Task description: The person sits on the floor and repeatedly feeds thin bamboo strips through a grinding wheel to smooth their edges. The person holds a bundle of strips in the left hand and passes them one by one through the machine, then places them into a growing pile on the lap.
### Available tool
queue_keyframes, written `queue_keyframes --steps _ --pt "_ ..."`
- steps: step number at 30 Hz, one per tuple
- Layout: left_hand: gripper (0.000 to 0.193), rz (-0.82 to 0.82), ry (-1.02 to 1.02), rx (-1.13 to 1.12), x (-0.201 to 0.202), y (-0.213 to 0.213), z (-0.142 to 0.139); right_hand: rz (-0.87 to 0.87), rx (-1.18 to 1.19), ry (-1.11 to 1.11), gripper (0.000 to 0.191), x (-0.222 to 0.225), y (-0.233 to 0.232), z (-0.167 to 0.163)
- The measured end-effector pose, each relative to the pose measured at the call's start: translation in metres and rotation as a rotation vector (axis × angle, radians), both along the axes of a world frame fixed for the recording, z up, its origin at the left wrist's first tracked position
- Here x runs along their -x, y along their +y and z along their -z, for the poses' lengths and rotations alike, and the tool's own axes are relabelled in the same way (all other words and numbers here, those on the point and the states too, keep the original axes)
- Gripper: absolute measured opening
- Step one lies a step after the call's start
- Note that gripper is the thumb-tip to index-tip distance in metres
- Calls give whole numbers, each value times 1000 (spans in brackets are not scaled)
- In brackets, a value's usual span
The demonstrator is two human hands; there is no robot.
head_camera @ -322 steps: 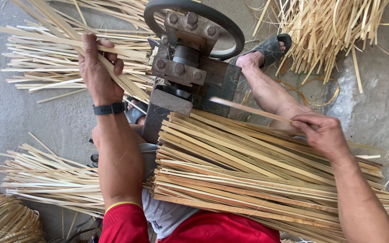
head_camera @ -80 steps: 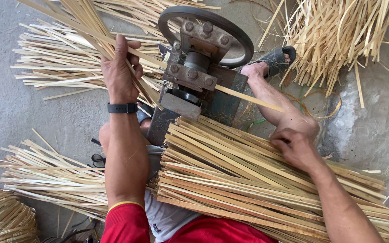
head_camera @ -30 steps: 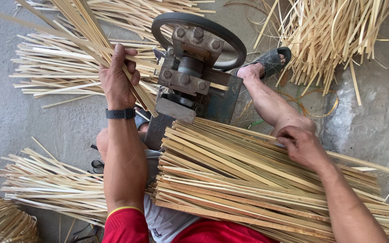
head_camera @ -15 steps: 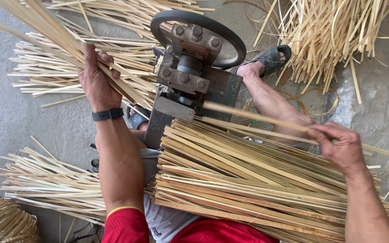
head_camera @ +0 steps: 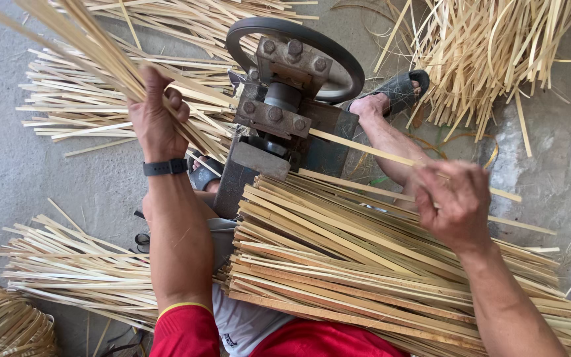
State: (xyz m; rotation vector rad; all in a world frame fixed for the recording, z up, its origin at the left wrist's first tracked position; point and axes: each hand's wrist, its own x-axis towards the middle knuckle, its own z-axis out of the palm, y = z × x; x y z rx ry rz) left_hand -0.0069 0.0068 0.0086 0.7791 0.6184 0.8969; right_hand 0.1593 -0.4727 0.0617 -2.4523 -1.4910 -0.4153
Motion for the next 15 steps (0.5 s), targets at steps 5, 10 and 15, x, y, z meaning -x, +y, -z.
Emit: queue_keyframes --steps 5,10,15 --pt "33 103 20 -33 -12 -12 -3 73 286 302 29 9 -14 13" --pt "24 153 -11 -27 -17 -17 -5 214 300 702 22 -12 -32 26" --pt "22 150 -25 -14 -17 -12 0 -2 212 376 17 -11 -44 32"
